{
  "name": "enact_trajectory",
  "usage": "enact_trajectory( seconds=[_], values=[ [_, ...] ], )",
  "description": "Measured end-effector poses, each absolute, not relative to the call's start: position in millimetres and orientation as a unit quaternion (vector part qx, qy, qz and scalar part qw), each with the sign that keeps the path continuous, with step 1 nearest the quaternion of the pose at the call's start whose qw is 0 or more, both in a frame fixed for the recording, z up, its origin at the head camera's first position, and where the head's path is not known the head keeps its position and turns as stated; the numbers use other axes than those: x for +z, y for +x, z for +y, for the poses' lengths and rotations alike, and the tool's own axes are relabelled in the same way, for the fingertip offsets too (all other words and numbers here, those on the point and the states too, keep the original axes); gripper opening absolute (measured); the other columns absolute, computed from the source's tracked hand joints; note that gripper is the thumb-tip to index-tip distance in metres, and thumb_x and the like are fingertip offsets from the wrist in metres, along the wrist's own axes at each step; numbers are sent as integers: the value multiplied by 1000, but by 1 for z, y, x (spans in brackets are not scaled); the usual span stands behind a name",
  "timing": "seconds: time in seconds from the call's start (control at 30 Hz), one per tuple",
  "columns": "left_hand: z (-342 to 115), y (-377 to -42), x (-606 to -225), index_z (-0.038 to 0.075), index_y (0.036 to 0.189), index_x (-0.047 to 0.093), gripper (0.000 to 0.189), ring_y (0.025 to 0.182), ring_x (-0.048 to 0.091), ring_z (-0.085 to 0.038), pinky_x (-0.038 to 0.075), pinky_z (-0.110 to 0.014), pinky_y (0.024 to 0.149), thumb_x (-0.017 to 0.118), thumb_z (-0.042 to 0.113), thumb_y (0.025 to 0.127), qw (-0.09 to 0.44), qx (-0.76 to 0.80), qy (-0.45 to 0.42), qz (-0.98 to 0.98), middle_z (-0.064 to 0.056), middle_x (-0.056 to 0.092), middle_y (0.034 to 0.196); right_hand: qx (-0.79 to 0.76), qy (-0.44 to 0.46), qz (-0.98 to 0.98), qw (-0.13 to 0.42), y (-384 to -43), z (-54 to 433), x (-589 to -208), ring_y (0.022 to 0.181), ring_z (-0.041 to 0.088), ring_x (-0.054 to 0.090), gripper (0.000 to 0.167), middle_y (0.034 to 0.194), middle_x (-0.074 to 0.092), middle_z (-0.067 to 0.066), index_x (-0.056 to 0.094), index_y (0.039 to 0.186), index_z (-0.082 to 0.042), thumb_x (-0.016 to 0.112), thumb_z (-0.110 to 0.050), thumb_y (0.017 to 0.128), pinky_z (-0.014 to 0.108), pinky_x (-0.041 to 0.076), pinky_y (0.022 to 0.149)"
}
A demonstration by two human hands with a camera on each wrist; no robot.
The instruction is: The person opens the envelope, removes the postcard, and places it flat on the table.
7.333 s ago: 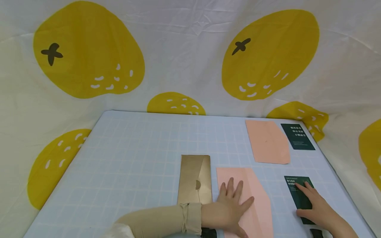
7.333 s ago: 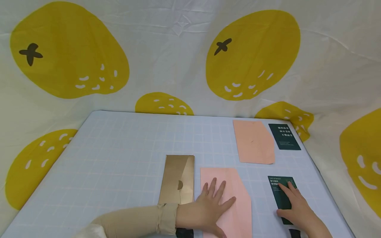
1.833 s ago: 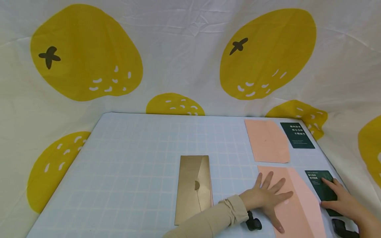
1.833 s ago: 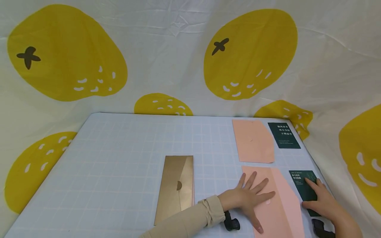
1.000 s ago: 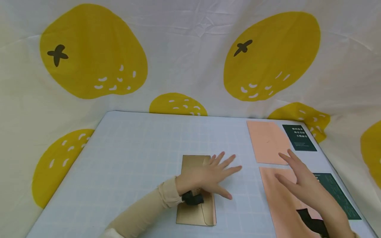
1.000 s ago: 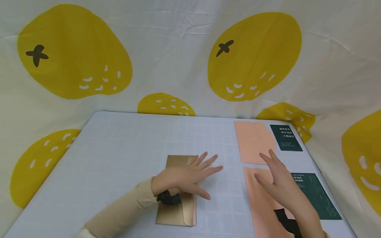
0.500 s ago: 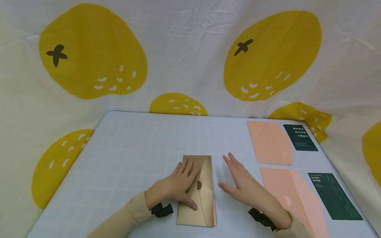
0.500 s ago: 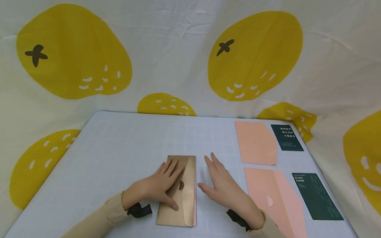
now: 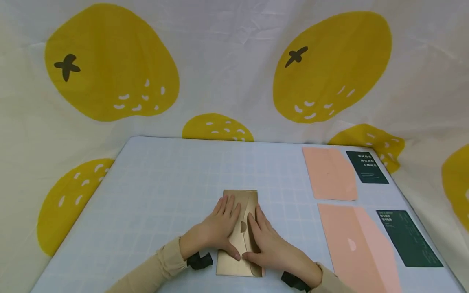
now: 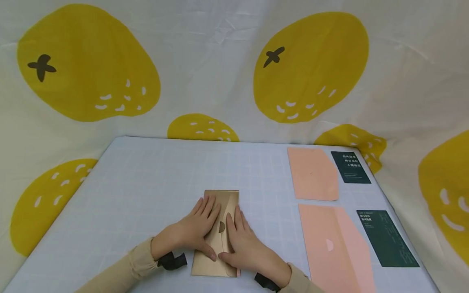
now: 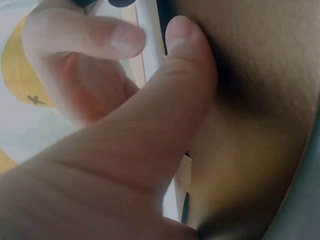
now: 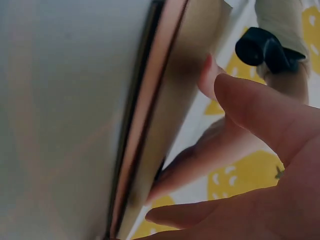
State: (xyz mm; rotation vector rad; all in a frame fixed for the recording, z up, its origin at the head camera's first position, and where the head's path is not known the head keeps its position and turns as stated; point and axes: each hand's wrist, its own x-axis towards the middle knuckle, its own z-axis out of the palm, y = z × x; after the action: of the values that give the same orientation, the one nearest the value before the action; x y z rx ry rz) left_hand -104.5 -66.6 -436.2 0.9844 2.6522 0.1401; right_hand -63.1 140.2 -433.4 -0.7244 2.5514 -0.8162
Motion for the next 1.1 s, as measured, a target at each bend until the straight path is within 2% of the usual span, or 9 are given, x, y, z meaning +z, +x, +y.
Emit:
enact_trajectory(
  seconds=[0.4, 0.83, 0.97, 1.1],
  values=[
    [-67, -105, -438, -5, 156, 15, 137, 147, -4, -49, 9, -55, 118, 74, 76, 63, 168, 64, 331, 926, -32, -2, 160, -268, -261, 908, 188, -62, 137, -440, 146, 50, -4, 97, 158, -9, 34, 16, 152, 12, 73, -32, 87, 66, 20, 110],
    [-65, -105, -439, -5, 156, 13, 138, 147, -7, -48, 9, -56, 117, 74, 75, 62, 180, 64, 325, 926, -32, -6, 160, -272, -260, 907, 190, -63, 139, -440, 146, 49, -4, 98, 159, -10, 32, 16, 153, 11, 73, -33, 86, 65, 21, 110],
    [-64, -103, -437, -5, 156, 17, 135, 147, -4, -49, 11, -56, 117, 75, 73, 63, 176, 63, 325, 927, -34, -3, 159, -265, -261, 910, 185, -63, 139, -440, 146, 49, -4, 98, 159, -9, 32, 16, 153, 11, 73, -34, 86, 65, 21, 110],
    [-60, -98, -436, -3, 155, 25, 127, 146, 5, -50, 18, -55, 116, 71, 74, 65, 153, 27, 330, 931, -37, 6, 157, -261, -264, 911, 181, -63, 140, -441, 146, 49, -3, 98, 159, -9, 33, 17, 152, 12, 73, -34, 87, 64, 20, 110]
  ],
)
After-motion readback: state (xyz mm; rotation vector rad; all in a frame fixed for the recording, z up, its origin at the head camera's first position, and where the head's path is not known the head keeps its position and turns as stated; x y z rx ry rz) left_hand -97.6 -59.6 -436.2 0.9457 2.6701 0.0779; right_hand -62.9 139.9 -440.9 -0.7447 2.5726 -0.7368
